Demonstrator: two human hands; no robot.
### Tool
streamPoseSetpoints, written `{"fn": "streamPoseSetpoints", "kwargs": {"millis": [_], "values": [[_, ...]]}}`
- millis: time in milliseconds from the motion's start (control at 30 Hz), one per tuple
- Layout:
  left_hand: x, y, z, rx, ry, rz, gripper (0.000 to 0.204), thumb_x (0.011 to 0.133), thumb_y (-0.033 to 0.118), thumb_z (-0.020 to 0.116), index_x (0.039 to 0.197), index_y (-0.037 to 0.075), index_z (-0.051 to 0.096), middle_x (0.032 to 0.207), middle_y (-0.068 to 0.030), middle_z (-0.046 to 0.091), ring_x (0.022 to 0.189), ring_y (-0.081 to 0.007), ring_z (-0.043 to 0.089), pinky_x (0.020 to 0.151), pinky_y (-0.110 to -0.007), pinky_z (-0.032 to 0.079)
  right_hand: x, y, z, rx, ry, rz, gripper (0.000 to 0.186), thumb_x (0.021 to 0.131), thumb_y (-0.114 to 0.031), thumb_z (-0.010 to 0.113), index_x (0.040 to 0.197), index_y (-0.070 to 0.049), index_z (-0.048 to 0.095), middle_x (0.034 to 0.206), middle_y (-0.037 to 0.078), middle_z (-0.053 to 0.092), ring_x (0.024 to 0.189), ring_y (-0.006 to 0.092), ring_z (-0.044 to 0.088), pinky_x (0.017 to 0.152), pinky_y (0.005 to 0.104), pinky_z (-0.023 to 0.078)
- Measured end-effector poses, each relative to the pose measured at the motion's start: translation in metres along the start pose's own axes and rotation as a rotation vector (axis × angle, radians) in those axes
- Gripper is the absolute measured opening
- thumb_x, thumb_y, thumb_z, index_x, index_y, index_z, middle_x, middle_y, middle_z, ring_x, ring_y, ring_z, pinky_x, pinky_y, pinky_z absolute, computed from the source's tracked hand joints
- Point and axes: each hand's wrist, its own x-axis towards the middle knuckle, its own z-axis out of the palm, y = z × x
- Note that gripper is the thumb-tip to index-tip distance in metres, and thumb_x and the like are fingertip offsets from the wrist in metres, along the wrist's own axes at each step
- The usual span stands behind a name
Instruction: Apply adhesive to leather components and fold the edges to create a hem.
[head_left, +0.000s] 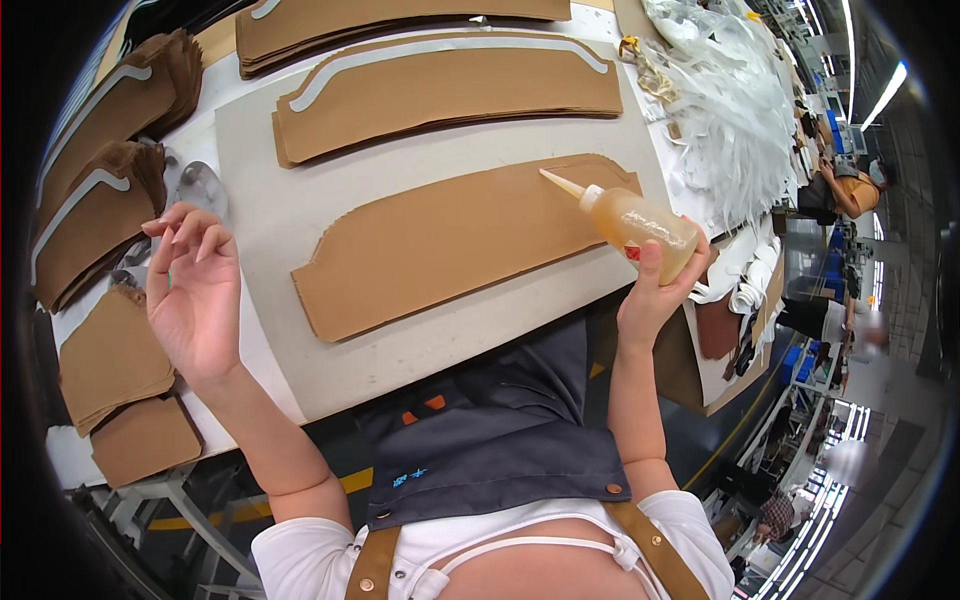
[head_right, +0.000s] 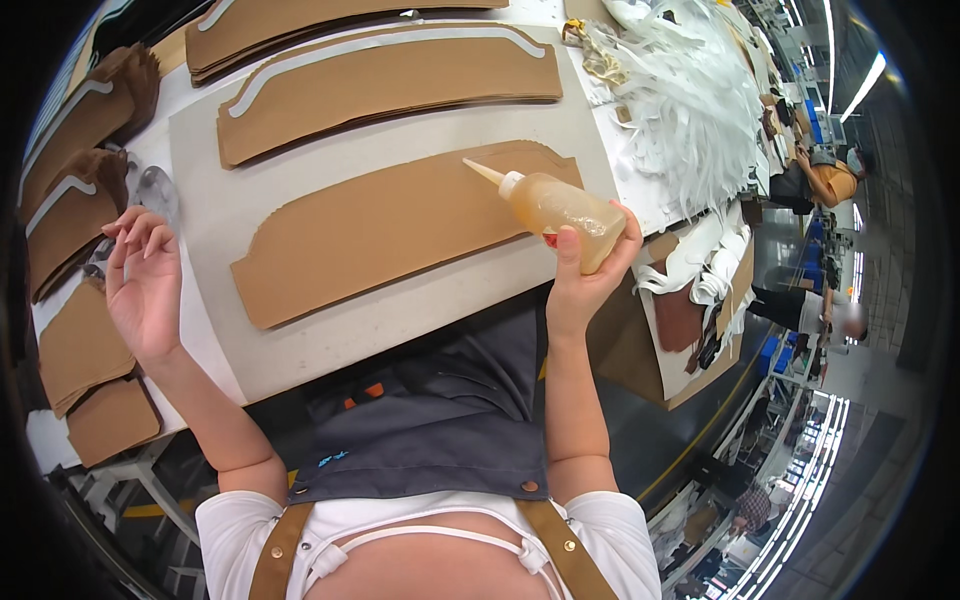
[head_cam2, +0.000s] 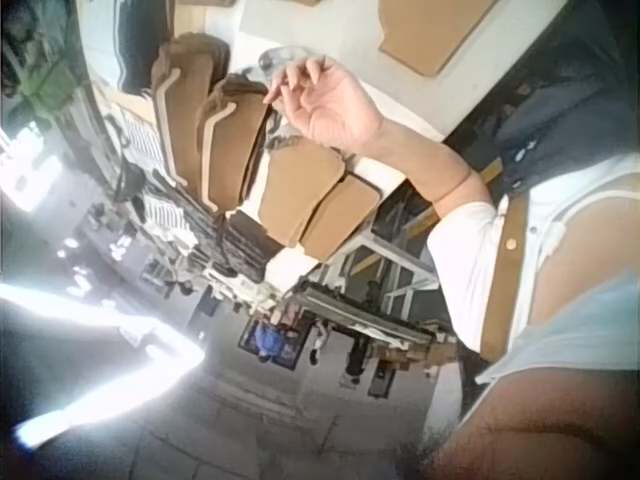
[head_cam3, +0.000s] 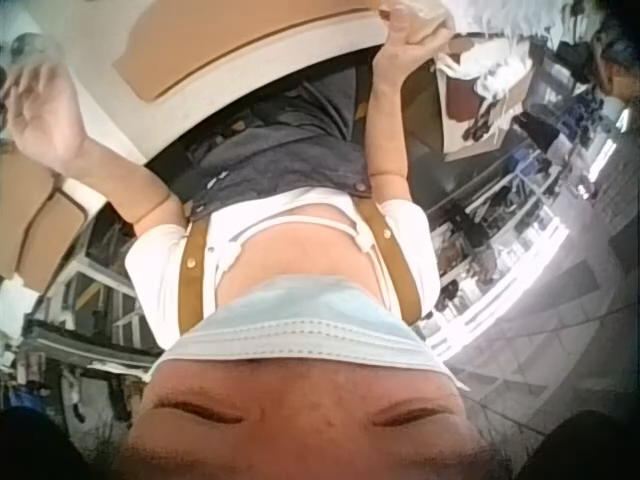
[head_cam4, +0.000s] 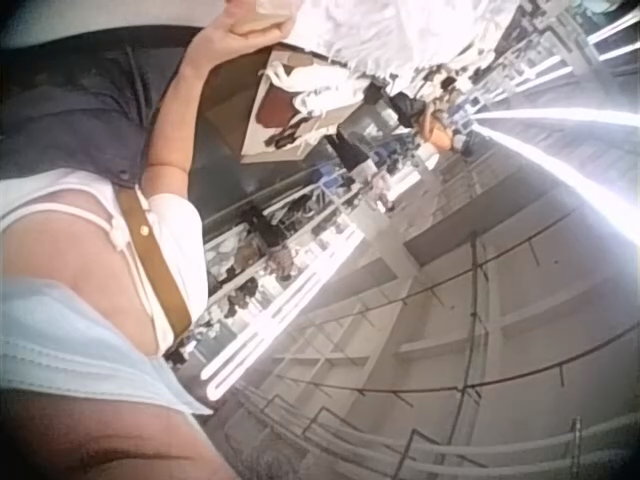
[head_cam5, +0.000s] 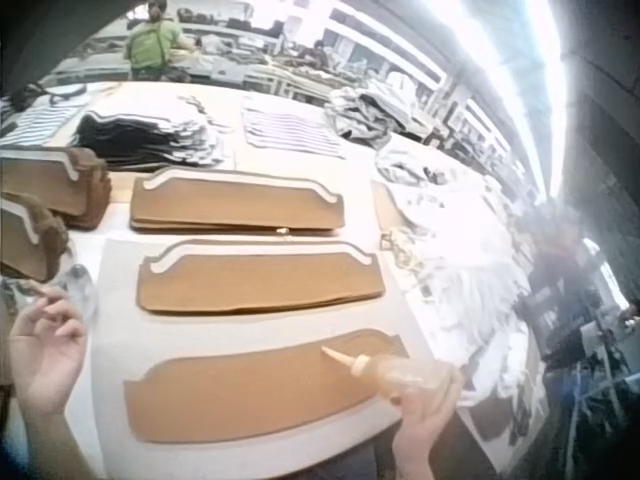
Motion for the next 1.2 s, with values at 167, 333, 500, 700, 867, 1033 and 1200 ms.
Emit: {"fn": "streamPoseSetpoints", "kwargs": {"millis": [167,333,500,700,867,1033,1200], "values": [[-0.001,0.001,0.002,-0.007,0.009,0.003,0.025,0.092,-0.01,0.052,0.11,0.006,0.055,0.107,-0.0072,0.051,0.091,-0.0185,0.048,0.077,-0.033,0.037,-0.007,-0.007,0.01,0.021,-0.062,-0.015,0.069,0.092,-0.033,0.078,0.139,-0.001,0.04,0.13,0.011,0.048,0.12,0.0197,0.052,0.104,0.0342,0.043],[-0.003,-0.003,0.009,-0.016,0.036,0.015,0.025,0.09,-0.013,0.052,0.108,0.003,0.053,0.102,-0.0074,0.047,0.09,-0.0186,0.047,0.078,-0.032,0.036,-0.013,-0.012,0.018,0.041,-0.114,-0.015,0.071,0.091,-0.035,0.079,0.14,-0.002,0.04,0.13,0.011,0.048,0.12,0.0221,0.052,0.101,0.0359,0.047],[-0.002,-0.004,0.006,-0.027,0.03,-0.005,0.026,0.091,-0.011,0.053,0.11,0.007,0.056,0.105,-0.0062,0.052,0.091,-0.0182,0.049,0.077,-0.033,0.038,-0.017,-0.019,0.027,-0.025,-0.177,-0.145,0.066,0.094,-0.036,0.074,0.14,-0.002,0.041,0.129,0.011,0.051,0.12,0.021,0.054,0.103,0.0354,0.045],[-0.004,-0.003,0.008,-0.037,0.028,0.011,0.025,0.09,-0.012,0.053,0.108,0.005,0.054,0.101,-0.006,0.048,0.09,-0.0177,0.047,0.077,-0.033,0.037,-0.021,-0.019,0.036,0.005,-0.231,-0.186,0.076,0.089,-0.037,0.081,0.141,-0.003,0.037,0.128,0.014,0.05,0.118,0.0247,0.054,0.101,0.0389,0.047],[-0.005,-0.002,0.008,-0.057,0.037,0.004,0.025,0.091,-0.011,0.053,0.108,0.007,0.054,0.102,-0.0056,0.048,0.09,-0.0174,0.047,0.077,-0.033,0.037,-0.024,-0.023,0.047,0.034,-0.275,-0.201,0.076,0.089,-0.037,0.081,0.14,-0.002,0.037,0.127,0.015,0.051,0.118,0.0251,0.055,0.101,0.039,0.047],[-0.006,-0.004,0.01,-0.064,0.032,0.003,0.024,0.092,-0.01,0.053,0.108,0.007,0.055,0.102,-0.0049,0.049,0.089,-0.0172,0.047,0.075,-0.033,0.037,-0.028,-0.028,0.057,0.068,-0.332,-0.241,0.077,0.088,-0.038,0.081,0.14,-0.002,0.037,0.127,0.016,0.051,0.117,0.0251,0.055,0.101,0.0389,0.047],[-0.004,-0.006,0.01,-0.074,0.059,0.008,0.024,0.093,-0.01,0.053,0.109,0.008,0.055,0.103,-0.0047,0.05,0.088,-0.0168,0.047,0.075,-0.033,0.037,-0.03,-0.041,0.064,0.17,-0.321,-0.114,0.068,0.093,-0.037,0.077,0.138,-0.002,0.04,0.126,0.013,0.054,0.114,0.0218,0.057,0.101,0.0389,0.048]]}}
